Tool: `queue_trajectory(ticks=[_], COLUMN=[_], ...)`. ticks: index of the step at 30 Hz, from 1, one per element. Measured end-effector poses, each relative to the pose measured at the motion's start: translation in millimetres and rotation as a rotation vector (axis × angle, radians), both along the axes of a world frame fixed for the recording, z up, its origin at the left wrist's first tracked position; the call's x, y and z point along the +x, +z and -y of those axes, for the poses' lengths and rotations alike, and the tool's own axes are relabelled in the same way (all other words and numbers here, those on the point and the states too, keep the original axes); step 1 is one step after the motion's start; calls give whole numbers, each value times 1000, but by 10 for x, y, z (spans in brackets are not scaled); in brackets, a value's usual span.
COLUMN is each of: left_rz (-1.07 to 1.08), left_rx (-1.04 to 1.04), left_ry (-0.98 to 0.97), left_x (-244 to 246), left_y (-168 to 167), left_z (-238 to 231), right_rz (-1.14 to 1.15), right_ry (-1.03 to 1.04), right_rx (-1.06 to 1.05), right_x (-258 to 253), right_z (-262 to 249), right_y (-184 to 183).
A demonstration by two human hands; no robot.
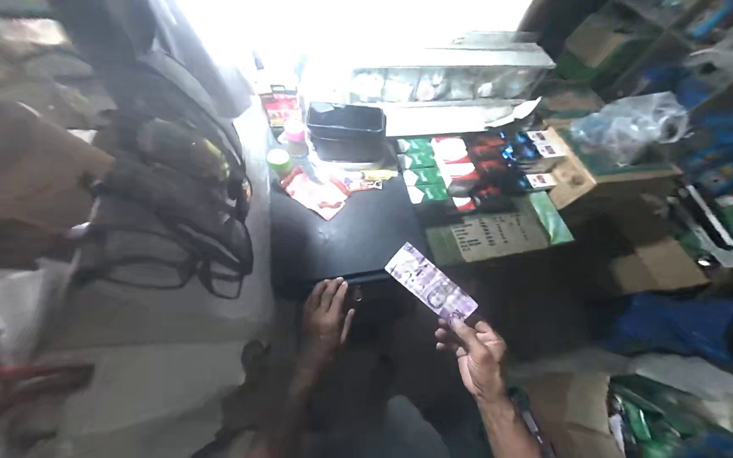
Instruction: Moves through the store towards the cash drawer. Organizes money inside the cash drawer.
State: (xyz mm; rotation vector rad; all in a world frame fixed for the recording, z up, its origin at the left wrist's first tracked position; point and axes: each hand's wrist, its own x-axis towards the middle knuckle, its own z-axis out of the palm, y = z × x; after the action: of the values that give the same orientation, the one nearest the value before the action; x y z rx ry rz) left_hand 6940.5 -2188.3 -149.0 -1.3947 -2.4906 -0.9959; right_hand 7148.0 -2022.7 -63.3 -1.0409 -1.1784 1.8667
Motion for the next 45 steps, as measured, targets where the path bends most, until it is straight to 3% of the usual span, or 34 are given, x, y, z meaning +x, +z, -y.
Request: queue_trajectory(ticks=[6,15,20,24,28,32,35,39,42,45], left_rz=[45,404,754,896,851,676,381,228,209,197], left_rx=[17,189,304,294,340,304,179,135,89,-32], left_ry=[69,57,182,281,194,-14,20,81,110,87], left_x=[193,745,996,1072,1023,945,1064,1176,1122,991], left_y=[94,315,427,518,572,494,292,172,225,319], left_z=[45,461,699,851,881,888,994,1129,1109,999], right_rz=[3,30,89,131,143,197,200,335,435,479], right_ry=[253,514,688,860,812,685,620,523,606,876], right_rx=[-145,-313,-247,89,211,353,338,361,620,933], right_x=[-54,4,-34,24,-16,-477,-924,-1243,-1042,-664], right_z=[-192,516,842,869,762,353,-62,-268,-183,87], right_y=[-83,-95,-73,-107,-75,127,133,250,155,-130])
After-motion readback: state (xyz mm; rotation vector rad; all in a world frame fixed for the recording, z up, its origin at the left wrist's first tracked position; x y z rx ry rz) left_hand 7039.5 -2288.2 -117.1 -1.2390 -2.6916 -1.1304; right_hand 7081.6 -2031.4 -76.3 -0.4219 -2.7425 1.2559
